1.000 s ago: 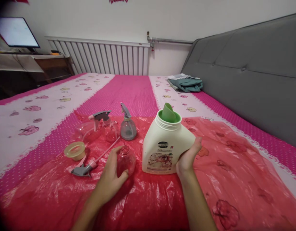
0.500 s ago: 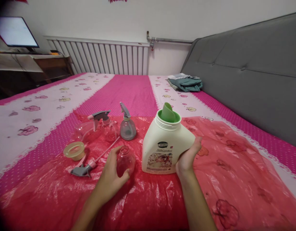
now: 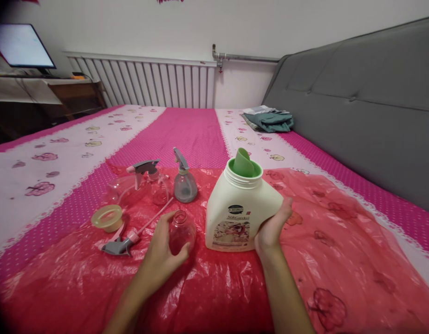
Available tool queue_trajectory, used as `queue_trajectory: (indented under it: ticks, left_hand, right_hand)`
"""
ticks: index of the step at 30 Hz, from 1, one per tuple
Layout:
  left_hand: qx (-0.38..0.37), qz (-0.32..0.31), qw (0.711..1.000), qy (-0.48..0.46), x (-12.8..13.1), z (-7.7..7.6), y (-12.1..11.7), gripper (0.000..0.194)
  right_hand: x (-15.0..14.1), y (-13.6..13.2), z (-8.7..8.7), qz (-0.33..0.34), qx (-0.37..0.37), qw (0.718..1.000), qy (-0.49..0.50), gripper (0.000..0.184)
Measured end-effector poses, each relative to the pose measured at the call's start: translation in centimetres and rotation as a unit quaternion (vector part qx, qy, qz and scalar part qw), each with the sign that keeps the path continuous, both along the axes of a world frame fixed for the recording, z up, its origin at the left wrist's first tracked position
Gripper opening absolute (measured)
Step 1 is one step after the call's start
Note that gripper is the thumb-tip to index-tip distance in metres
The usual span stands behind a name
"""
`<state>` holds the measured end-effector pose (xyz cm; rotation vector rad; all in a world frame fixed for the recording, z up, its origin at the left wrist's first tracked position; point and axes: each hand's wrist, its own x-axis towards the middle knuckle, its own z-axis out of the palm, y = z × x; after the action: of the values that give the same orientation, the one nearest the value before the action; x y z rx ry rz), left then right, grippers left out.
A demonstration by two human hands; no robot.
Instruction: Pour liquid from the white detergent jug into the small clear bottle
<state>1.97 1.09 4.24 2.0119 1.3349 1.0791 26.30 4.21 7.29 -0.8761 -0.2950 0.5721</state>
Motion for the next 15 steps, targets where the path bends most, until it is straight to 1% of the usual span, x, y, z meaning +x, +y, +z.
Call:
queue_trajectory:
  ticks: [8,15]
  left_hand:
    - [-0.004,-0.001,1.0,-0.011,-0.04,0.18,0.0,0.059]
    - [-0.035,-0.016,0.999,-0.017,-0.38,0.48,-0.24,0.053]
  right_hand:
    - [0.11,0.01,-0.07,0.005,0.0,1.0,0.007,0.077]
    - [0.07,-0.08,0.01,0.007,0.007,1.0,0.005,0.075]
